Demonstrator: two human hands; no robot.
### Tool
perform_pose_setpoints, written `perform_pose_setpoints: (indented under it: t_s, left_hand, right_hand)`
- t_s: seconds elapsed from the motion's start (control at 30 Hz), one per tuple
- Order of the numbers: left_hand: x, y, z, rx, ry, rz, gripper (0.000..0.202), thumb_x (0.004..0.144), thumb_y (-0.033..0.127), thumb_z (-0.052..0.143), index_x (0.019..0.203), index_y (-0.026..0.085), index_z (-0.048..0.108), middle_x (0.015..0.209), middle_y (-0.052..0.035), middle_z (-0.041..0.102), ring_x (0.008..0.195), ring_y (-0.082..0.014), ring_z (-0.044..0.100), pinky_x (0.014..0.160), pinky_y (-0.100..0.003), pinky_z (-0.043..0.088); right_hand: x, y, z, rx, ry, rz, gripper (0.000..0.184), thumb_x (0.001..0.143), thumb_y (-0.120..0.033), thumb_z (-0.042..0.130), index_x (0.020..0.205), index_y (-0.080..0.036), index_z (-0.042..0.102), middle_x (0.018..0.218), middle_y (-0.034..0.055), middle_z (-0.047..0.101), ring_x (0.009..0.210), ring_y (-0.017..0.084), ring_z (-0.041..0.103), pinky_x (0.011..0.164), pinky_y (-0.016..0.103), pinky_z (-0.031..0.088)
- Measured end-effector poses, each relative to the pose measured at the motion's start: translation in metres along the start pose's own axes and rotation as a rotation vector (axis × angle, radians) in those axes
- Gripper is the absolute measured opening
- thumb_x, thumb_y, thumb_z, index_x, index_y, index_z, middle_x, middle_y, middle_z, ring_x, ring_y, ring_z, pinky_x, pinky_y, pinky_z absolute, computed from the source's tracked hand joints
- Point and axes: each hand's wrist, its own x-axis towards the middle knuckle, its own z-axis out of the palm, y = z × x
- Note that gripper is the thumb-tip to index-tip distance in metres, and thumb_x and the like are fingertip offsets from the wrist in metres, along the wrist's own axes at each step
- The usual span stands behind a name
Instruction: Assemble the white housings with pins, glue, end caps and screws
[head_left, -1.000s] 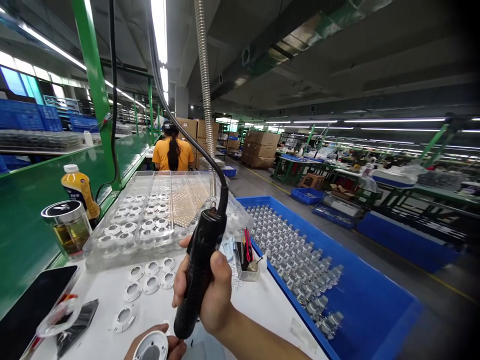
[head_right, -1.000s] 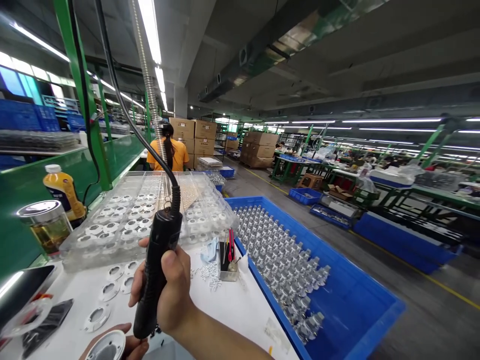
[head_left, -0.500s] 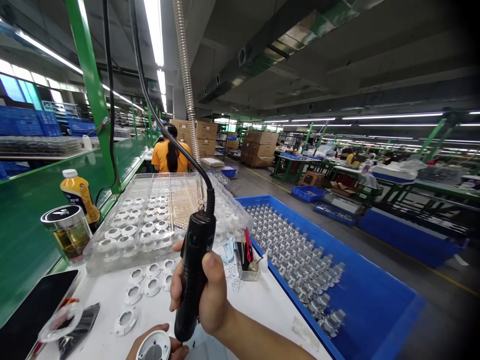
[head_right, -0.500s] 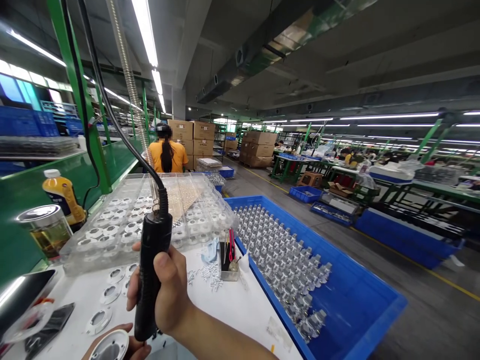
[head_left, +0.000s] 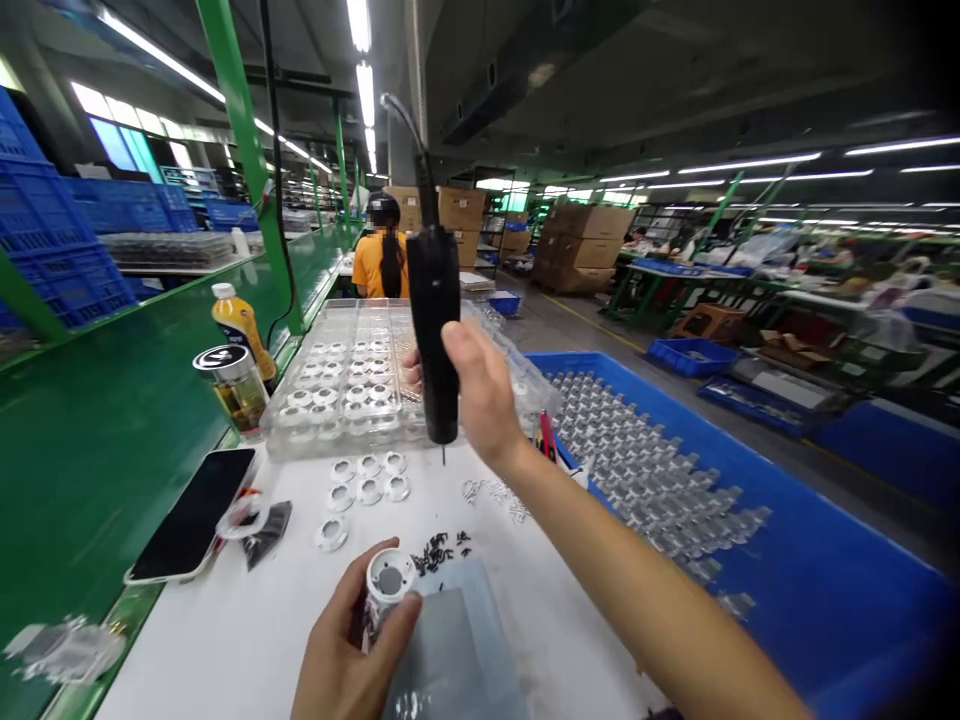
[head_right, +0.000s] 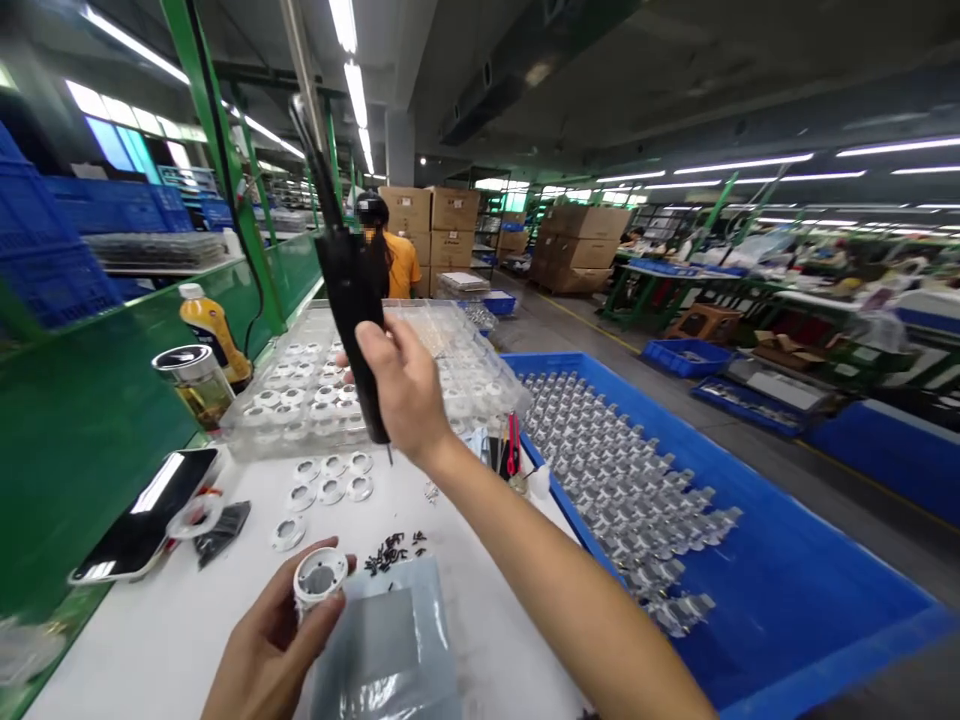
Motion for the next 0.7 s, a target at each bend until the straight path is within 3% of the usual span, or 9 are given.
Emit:
perform_pose_setpoints:
  t_s: [0.1,0.17,0.23,0.3,0.4,0.5,0.57,0.63,0.7]
  left_hand:
    - [-0.004,0.002,-0.006,0.108,0.077,0.075,0.053,0.070,0.054,0.083,0.112,0.023,0.071,0.120,-0.0089,0.075,0.117,-0.0350,0.065,0.102,-0.041,0.050]
    - [-0.005,0.005,-0.007,0.056,0.138,0.048,0.056,0.065,0.052,0.087,0.110,0.022,0.070,0.110,-0.0082,0.076,0.107,-0.0336,0.069,0.094,-0.039,0.055]
    - [-0.005,0.008,-0.006,-0.140,0.161,-0.029,0.068,0.063,0.052,0.090,0.120,0.023,0.066,0.105,-0.0073,0.076,0.099,-0.0303,0.073,0.082,-0.034,0.060]
    - [-0.004,0.011,0.000,-0.390,0.128,-0.150,0.072,0.070,0.053,0.087,0.131,0.023,0.062,0.100,-0.0065,0.078,0.089,-0.0255,0.076,0.074,-0.029,0.063]
    - [-0.003,0.011,0.015,-0.626,0.075,-0.359,0.045,0.083,0.037,0.078,0.122,0.017,0.069,0.094,-0.0081,0.079,0.076,-0.0193,0.076,0.067,-0.025,0.064]
    - [-0.005,0.005,0.034,-0.660,0.025,-0.478,0.022,0.085,0.023,0.074,0.104,0.013,0.075,0.097,-0.0101,0.078,0.076,-0.0174,0.076,0.063,-0.021,0.064]
    - [-0.010,-0.001,0.048,-0.620,-0.102,-0.506,0.021,0.085,0.030,0.078,0.096,0.012,0.077,0.082,-0.0081,0.077,0.068,-0.0159,0.073,0.059,-0.019,0.062]
    - [-0.019,-0.007,0.060,-0.536,-0.237,-0.491,0.036,0.081,0.049,0.081,0.085,0.013,0.078,0.069,-0.0060,0.073,0.059,-0.0171,0.070,0.053,-0.022,0.061]
    - [-0.029,-0.016,0.070,-0.406,-0.292,-0.445,0.055,0.075,0.070,0.078,0.085,0.016,0.079,0.070,-0.0072,0.075,0.061,-0.0228,0.073,0.054,-0.029,0.062]
  right_hand:
    - [-0.026,0.001,-0.018,-0.104,0.115,-0.021,0.047,0.098,-0.055,0.058,0.136,-0.027,0.061,0.121,0.0052,0.073,0.112,0.022,0.068,0.094,0.037,0.056]
    - [-0.062,0.008,-0.033,-0.161,0.151,0.047,0.046,0.101,-0.052,0.055,0.140,-0.028,0.060,0.130,0.0075,0.069,0.123,0.025,0.063,0.102,0.043,0.054]
    - [-0.105,0.016,-0.048,-0.219,0.081,0.183,0.040,0.101,-0.049,0.055,0.134,-0.029,0.064,0.120,0.0087,0.072,0.113,0.026,0.067,0.093,0.042,0.057]
    - [-0.145,0.020,-0.060,-0.264,-0.093,0.292,0.038,0.101,-0.047,0.056,0.133,-0.028,0.065,0.118,0.0104,0.071,0.110,0.027,0.068,0.092,0.044,0.057]
    - [-0.184,0.018,-0.071,-0.332,-0.266,0.269,0.049,0.089,-0.039,0.075,0.136,-0.029,0.065,0.117,0.0093,0.071,0.104,0.026,0.068,0.090,0.043,0.057]
    - [-0.195,0.008,-0.078,-0.392,-0.208,0.254,0.040,0.087,-0.033,0.079,0.126,-0.030,0.071,0.107,0.0059,0.073,0.094,0.023,0.068,0.085,0.039,0.058]
    - [-0.194,-0.002,-0.083,-0.410,-0.146,0.292,0.028,0.090,-0.032,0.075,0.118,-0.028,0.075,0.103,0.0058,0.073,0.093,0.022,0.068,0.083,0.036,0.059]
    - [-0.192,-0.015,-0.092,-0.427,-0.120,0.328,0.023,0.091,-0.033,0.074,0.113,-0.026,0.077,0.105,0.0066,0.073,0.096,0.022,0.069,0.081,0.034,0.059]
    - [-0.191,-0.031,-0.108,-0.482,-0.109,0.338,0.020,0.092,-0.036,0.072,0.108,-0.024,0.078,0.104,0.0070,0.075,0.095,0.023,0.070,0.079,0.035,0.060]
